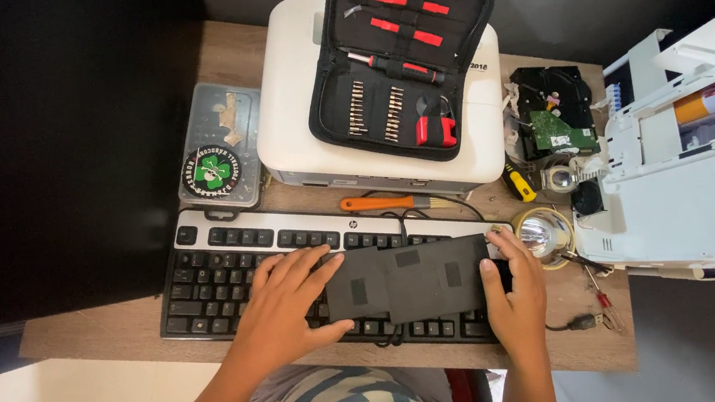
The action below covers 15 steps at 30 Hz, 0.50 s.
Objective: Cleaning an electronic component using a white cloth on a repair bench.
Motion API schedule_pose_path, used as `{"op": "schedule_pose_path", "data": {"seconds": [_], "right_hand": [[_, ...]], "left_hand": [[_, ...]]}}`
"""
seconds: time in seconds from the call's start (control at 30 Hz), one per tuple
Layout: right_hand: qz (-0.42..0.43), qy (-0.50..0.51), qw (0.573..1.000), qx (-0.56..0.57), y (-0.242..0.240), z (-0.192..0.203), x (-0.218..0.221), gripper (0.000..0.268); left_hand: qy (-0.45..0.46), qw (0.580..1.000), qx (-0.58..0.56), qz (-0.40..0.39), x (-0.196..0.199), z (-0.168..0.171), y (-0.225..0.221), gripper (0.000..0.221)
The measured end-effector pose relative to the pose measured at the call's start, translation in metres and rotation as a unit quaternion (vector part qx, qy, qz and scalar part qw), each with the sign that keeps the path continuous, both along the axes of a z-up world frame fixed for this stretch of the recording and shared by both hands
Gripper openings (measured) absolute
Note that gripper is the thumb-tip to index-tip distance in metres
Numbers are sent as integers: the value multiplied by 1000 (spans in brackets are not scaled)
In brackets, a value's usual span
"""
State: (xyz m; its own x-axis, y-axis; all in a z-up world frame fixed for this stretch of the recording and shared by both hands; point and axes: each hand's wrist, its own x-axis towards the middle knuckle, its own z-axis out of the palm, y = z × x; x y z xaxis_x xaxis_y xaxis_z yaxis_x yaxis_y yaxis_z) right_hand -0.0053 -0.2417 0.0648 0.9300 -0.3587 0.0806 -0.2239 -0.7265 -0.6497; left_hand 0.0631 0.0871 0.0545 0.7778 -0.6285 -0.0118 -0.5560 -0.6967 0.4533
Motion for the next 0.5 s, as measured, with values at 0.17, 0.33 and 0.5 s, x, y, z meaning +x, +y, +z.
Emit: {"op": "schedule_pose_path", "data": {"seconds": [0.17, 0.33, 0.5], "right_hand": [[-6, 11, 1000, 3, 1, 2, 1, 46], [-8, 16, 1000, 1, 0, 0, 1, 47], [-9, 21, 1000, -7, -1, -1, 1, 46]], "left_hand": [[-4, 1000, -5, -2, 0, -1, 0, 90], [16, 1000, 7, 4, 0, 0, 0, 89], [-19, 1000, -12, 1, 0, -4, 1, 90]]}}
